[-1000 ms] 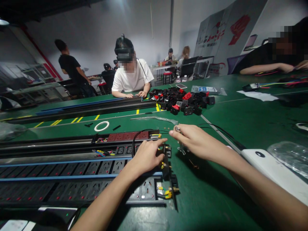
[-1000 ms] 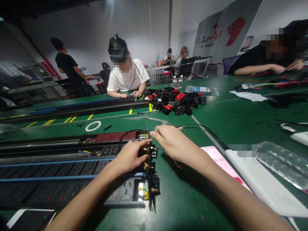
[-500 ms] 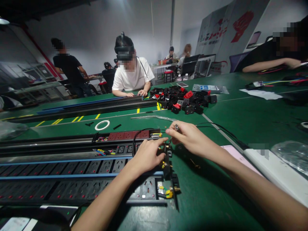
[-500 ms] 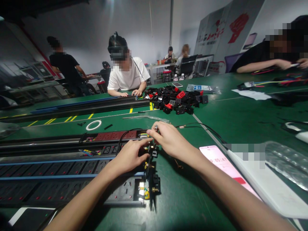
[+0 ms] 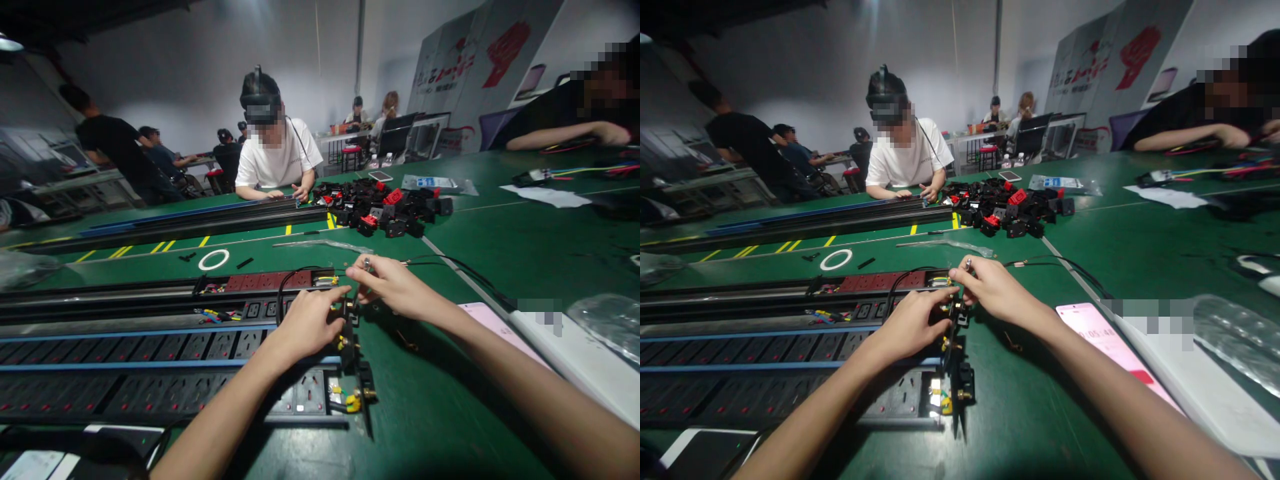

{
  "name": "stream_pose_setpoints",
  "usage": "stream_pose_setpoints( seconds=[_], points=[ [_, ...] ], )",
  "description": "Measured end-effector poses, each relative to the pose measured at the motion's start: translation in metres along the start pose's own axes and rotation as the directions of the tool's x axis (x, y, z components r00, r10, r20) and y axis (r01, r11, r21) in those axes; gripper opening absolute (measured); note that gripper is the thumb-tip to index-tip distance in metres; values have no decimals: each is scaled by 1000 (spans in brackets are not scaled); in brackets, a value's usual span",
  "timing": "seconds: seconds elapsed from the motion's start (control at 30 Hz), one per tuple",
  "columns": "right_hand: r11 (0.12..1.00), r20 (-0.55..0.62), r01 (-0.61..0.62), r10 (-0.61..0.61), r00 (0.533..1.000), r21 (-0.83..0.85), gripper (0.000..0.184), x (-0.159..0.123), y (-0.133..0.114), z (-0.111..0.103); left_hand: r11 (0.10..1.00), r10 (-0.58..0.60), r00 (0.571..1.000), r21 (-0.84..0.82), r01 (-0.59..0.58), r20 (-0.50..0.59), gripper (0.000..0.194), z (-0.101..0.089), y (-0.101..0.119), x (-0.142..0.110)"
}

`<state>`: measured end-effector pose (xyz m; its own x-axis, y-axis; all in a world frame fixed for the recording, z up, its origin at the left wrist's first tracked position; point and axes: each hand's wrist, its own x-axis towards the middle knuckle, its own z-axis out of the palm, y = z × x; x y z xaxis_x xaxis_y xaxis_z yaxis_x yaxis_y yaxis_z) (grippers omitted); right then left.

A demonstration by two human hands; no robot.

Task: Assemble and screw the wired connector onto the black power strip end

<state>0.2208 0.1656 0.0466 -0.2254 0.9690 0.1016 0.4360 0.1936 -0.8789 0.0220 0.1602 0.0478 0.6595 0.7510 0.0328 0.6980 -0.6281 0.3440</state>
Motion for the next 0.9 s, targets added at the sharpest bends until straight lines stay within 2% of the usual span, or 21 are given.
stream_pose_setpoints(
  seconds=[0.23,0.4,0.53,0.9],
  points=[
    [982,-10,-95,98,995,163,34,-1,-5,0,1000,-9,1000,-5,9,-1,60,-1,1,-1],
    [938,20,-205,208,978,281,32,2,-5,0,1000,4,1000,-4,-4,-3,58,1,-1,0],
    [900,-15,-242,265,964,363,27,5,-3,-2,1000,12,1000,-2,-12,-9,58,2,-3,1],
    [884,40,-258,263,964,391,25,6,1,1,999,31,999,16,-31,-19,58,4,-4,0]
  ],
)
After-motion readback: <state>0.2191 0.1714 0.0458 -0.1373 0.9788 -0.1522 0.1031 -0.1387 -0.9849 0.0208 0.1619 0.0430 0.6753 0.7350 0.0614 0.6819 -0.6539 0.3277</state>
